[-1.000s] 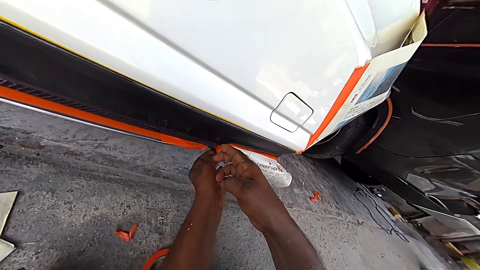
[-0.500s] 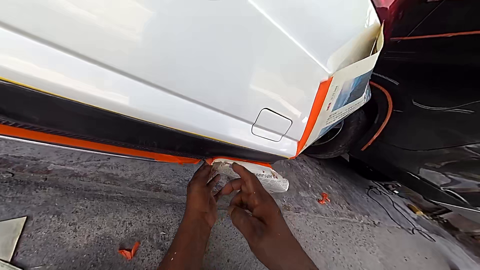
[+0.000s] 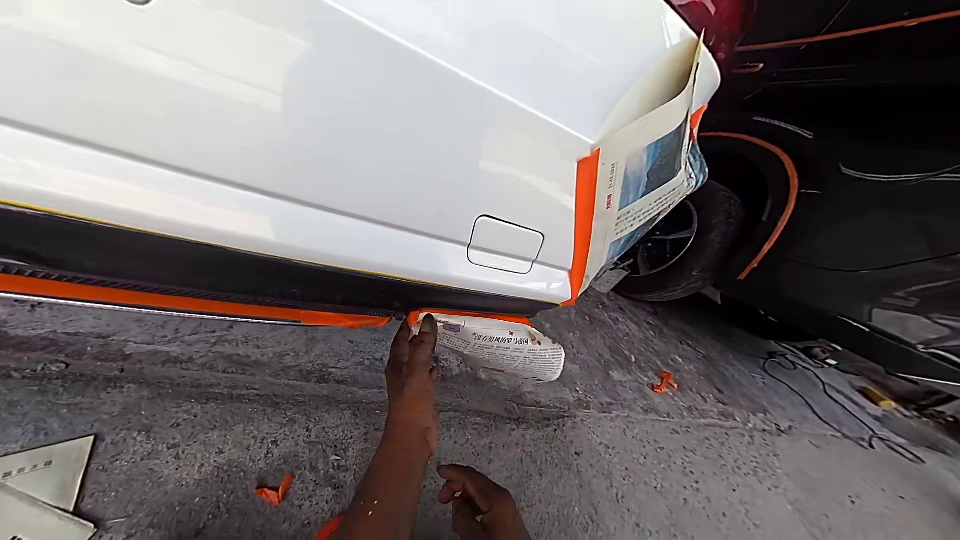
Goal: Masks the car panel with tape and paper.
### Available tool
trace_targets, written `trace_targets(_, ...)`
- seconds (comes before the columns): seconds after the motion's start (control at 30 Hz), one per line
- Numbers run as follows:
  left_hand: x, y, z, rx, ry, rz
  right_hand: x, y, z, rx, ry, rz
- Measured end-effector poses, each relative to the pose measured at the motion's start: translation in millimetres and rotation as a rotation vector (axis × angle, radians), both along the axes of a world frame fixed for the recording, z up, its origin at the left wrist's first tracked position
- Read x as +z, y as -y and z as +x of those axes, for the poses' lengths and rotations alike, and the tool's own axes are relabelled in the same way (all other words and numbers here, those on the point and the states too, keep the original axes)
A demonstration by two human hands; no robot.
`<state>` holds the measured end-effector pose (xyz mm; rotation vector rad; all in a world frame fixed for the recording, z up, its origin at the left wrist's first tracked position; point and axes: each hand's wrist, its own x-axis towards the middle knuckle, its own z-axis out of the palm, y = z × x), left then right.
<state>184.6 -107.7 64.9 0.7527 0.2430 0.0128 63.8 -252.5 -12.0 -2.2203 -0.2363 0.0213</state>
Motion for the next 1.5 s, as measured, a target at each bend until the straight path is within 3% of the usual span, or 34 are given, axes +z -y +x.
trace_targets(0.13, -1, 8, -10, 0.248, 0.023, 0.258, -6, -5, 3, 0.041, -0.005, -0.011)
trace_targets(0.27, -6, 14, -15, 0.44, 0.226, 0.603, -9, -10, 6, 0.052, -0.012, -0.012)
trace_targets(0.4, -13, 9, -11, 0.425, 0.303, 0.778, -11, -13, 6, 0.085, -0.07, -0.08)
trace_targets(0.53, -17, -3, -20, 0.309, 0.372, 0.658, -11, -15, 8, 0.137, -0.12, -0.15)
trace_targets(0.63, -16, 5, -23, 0.357, 0.35, 0.683, -10, -17, 7, 0.14, -0.115, -0.163)
trace_targets(0.83, -18, 1, -17, 0.39, 0.349, 1.266, -6, -19, 11, 0.173, -0.214, -0.267)
trace_targets(0.97, -35, -11, -14, 0.323, 0.51, 1.113, -7, -21, 12, 0.181, -0.277, -0.278)
trace_targets(1.07, -43, -14, -13, 0.197, 0.554, 1.162, -9, -21, 14, 0.181, -0.268, -0.28)
trace_targets(1.2, -24, -50, -21, 0.009, 0.528, 1.059, 9, -26, 20, 0.104, -0.32, -0.313)
trace_targets(1.3, -38, -84, -57, -0.086, 0.567, 1.373, 13, -23, 15, -0.107, -0.302, -0.243)
trace_targets(1.33, -51, -98, -72, -0.214, 0.59, 1.529, 12, -22, 14, -0.156, -0.272, -0.205)
trace_targets(1.4, -79, -119, -102, -0.673, 0.603, 1.819, 13, -23, 14, -0.2, -0.254, -0.16)
trace_targets(1.5, -94, -119, -128, -1.218, 0.515, 1.995, 21, -24, 14, -0.201, -0.276, -0.163)
